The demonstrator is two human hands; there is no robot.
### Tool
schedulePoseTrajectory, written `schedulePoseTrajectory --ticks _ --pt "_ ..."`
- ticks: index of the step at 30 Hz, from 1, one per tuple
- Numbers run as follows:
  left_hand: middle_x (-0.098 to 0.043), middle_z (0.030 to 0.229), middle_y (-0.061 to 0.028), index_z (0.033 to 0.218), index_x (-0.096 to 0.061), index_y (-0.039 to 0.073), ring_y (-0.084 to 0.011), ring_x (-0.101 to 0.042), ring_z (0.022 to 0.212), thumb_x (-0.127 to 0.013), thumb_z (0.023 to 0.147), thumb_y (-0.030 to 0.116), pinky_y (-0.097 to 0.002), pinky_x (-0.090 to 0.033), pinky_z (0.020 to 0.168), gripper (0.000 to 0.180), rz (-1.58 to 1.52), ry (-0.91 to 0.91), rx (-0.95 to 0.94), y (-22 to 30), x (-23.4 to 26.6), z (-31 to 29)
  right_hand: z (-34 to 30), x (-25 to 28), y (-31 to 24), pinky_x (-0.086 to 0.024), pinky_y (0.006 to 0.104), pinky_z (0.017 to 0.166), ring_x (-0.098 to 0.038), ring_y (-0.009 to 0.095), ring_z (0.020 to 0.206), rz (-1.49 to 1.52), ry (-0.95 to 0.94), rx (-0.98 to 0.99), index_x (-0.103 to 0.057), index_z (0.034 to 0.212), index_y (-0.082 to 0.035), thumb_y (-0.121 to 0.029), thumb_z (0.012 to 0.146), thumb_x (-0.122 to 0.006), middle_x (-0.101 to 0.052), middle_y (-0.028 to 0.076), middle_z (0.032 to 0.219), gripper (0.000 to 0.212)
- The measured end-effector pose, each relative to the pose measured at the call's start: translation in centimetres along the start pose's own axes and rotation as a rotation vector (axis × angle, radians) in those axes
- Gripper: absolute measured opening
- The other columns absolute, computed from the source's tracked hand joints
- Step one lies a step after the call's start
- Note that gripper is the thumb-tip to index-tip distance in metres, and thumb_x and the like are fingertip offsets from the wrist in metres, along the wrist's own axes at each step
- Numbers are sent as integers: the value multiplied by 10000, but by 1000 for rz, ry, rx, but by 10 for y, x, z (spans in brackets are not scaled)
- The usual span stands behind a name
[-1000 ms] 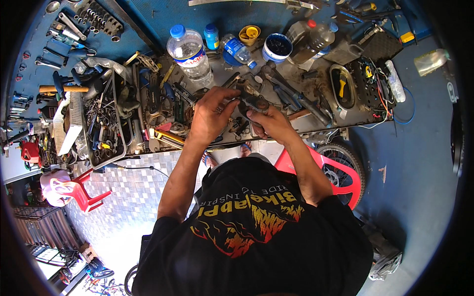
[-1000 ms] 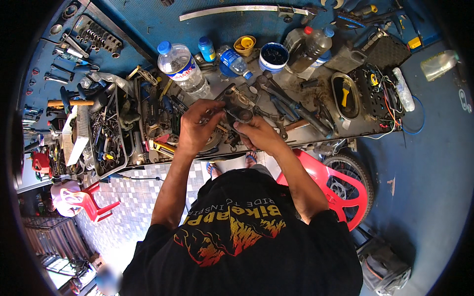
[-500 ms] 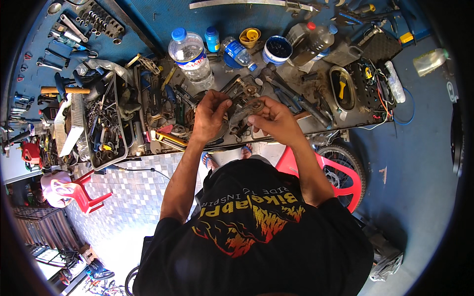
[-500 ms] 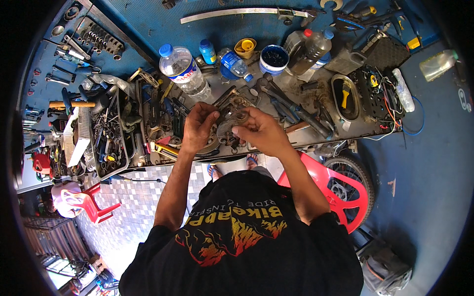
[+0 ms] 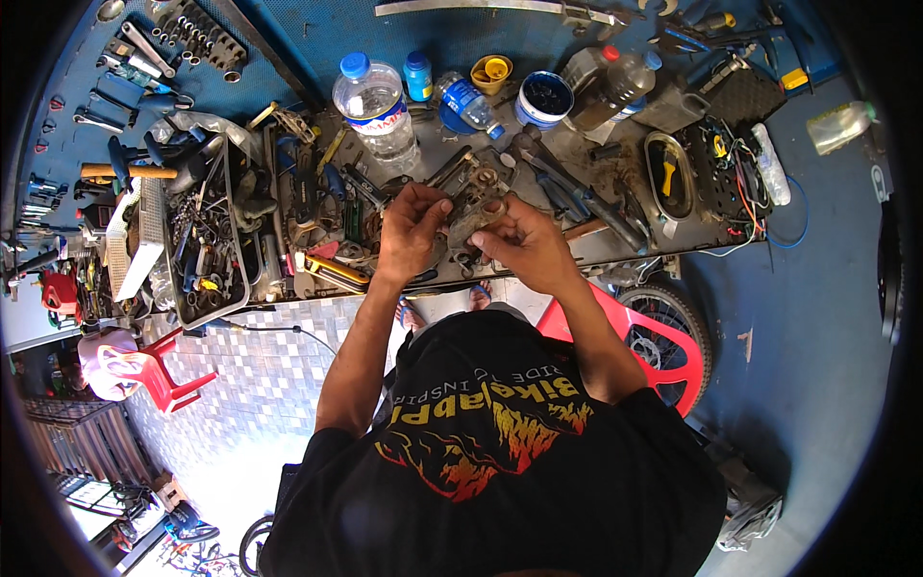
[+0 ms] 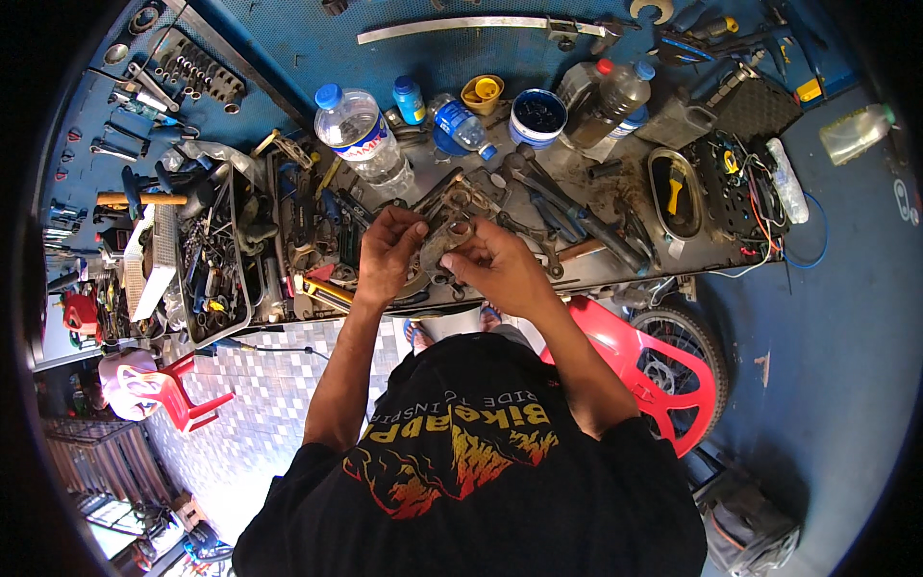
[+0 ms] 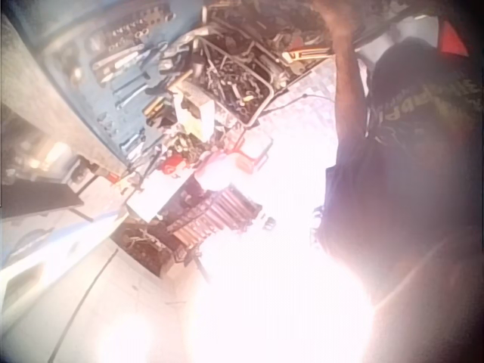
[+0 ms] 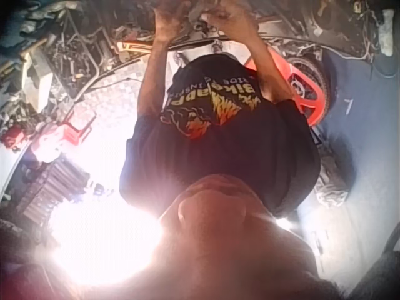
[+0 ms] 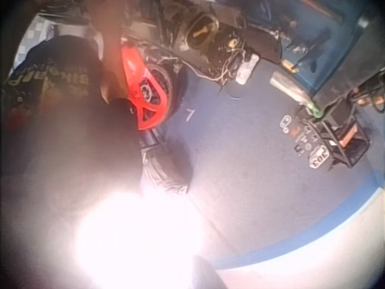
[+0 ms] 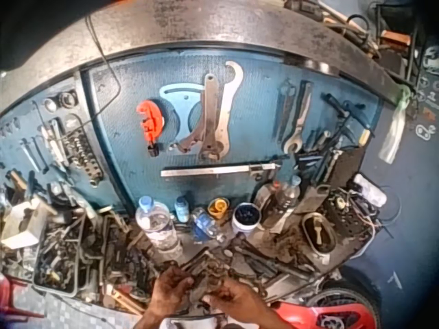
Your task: The person assembles a bicycle by attaching the rear triangle to the main frame, inserting a bolt, and securing the connection. They then lift and position the assembled frame upright in the workshop.
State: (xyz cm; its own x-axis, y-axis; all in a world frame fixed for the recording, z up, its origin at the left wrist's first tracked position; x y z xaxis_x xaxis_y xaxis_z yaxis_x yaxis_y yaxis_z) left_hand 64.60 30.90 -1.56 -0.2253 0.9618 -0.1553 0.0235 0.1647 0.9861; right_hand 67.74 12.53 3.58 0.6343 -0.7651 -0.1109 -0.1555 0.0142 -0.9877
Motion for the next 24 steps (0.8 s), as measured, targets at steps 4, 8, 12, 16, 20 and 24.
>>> schedulePoseTrajectory --ticks 4,8,12,16,20,24 --pt "-699 911 -60 1090 -615 -18 -97 -625 765 -703 1015 70 -253 -526 685 145 3 6 -15 -2 0 0 -1 -1 1 -553 285 767 -680 97 867 -55 17 32 -612 1236 3 -64 974 -726 -736 56 1011 293" --pt "-697 911 -54 1098 -615 -17 -94 -623 785 -711 1012 66 -247 -517 696 153 -32 0 -17 -4 -1 1 -2 0 1 -550 282 752 -680 94 846 -117 24 7 -615 1228 9 -77 966 -738 -733 56 991 302" --pt "-695 910 -45 1101 -616 -16 -86 -618 797 -711 1012 60 -243 -511 704 151 -52 -4 -18 -4 -1 1 -3 0 0 -550 283 742 -680 93 834 -107 27 13 -615 1231 14 -86 962 -743 -735 57 974 314" --pt "-697 912 -38 1108 -618 -12 -80 -616 797 -712 1012 65 -242 -509 704 155 -41 -14 -11 -4 -2 1 -3 0 0 -553 290 744 -687 102 832 -137 28 11 -615 1234 13 -98 960 -747 -739 64 961 324" --pt "-704 924 -37 1118 -623 -8 -76 -618 801 -712 1012 68 -240 -511 707 157 -27 -30 10 -6 -2 0 -4 -1 2 -506 238 711 -620 38 838 -207 -6 -8 -595 1313 1 -6 973 -721 -719 7 1052 362" --pt "-707 931 -39 1126 -627 -4 -78 -623 802 -714 1011 71 -242 -518 712 162 -7 -24 12 -7 -1 -1 -4 -1 4 -508 241 701 -623 41 828 -246 4 -11 -595 1308 8 -8 967 -729 -721 11 1035 367"
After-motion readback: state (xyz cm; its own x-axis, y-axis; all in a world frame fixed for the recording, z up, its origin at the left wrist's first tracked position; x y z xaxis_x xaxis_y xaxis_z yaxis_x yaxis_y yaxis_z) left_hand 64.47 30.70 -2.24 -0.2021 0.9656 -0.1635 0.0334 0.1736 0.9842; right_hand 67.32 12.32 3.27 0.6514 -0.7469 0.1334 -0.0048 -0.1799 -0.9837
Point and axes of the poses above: each hand's wrist, its own z-axis towards the middle knuckle, its own x-axis out of the back of the hand, y = z × x, the point moved 6 cm from there along z, towards the middle knuckle
